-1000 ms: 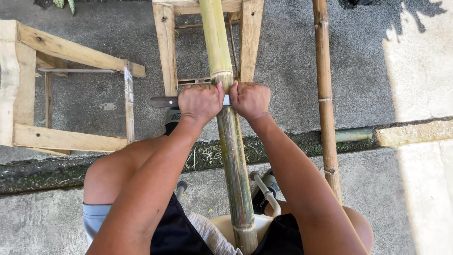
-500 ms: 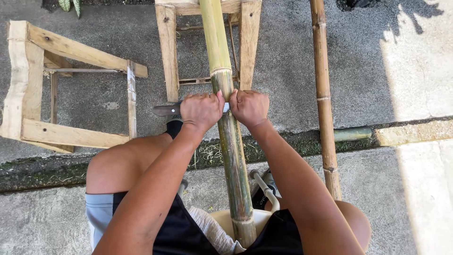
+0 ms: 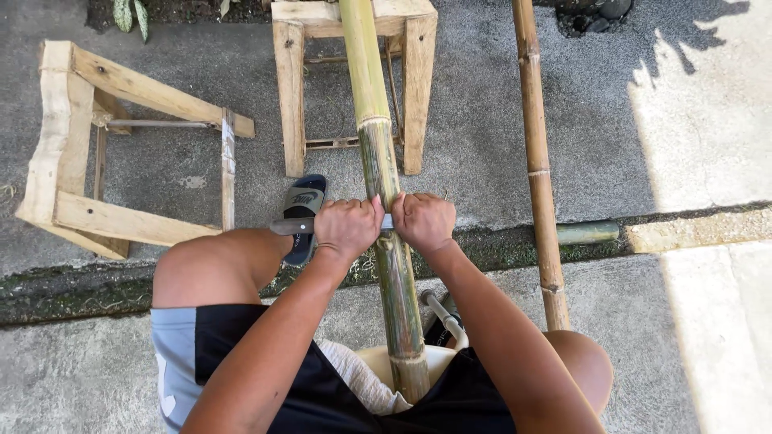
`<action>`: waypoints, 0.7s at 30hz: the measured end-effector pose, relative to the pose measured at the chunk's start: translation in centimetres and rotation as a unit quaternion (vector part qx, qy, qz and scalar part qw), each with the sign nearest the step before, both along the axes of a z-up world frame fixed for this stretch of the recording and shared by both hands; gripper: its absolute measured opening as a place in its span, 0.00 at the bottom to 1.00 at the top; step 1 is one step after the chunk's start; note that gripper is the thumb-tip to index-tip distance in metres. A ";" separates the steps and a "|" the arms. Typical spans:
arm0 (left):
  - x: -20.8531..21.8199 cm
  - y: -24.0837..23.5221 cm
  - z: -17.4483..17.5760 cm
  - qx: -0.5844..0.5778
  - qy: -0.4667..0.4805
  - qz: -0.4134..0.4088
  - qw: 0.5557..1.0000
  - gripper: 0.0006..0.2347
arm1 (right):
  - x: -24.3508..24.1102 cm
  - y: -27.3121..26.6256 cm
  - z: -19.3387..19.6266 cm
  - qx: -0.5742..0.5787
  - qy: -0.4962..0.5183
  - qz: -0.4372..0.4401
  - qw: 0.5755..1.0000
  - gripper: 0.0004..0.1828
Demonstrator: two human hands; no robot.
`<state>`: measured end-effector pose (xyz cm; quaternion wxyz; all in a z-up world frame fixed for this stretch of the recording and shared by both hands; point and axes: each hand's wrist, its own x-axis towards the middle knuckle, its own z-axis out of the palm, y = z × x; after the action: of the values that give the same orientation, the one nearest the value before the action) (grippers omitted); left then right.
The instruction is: Scraping the outer layer of a bamboo pole using a knife while it rests on a wooden stand.
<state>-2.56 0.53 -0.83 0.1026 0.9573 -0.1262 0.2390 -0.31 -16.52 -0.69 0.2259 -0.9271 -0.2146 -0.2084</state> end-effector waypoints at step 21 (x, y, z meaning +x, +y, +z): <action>-10.7 -2.2 -1.2 -0.052 0.183 -0.038 0.981 0.23 | -11.9 -2.2 0.9 -0.046 0.135 -0.073 0.987 0.25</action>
<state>-13.27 -1.70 -2.04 0.1830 0.9727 -0.1288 0.0616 -12.19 -18.77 0.19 0.1938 -0.9694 -0.1233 -0.0868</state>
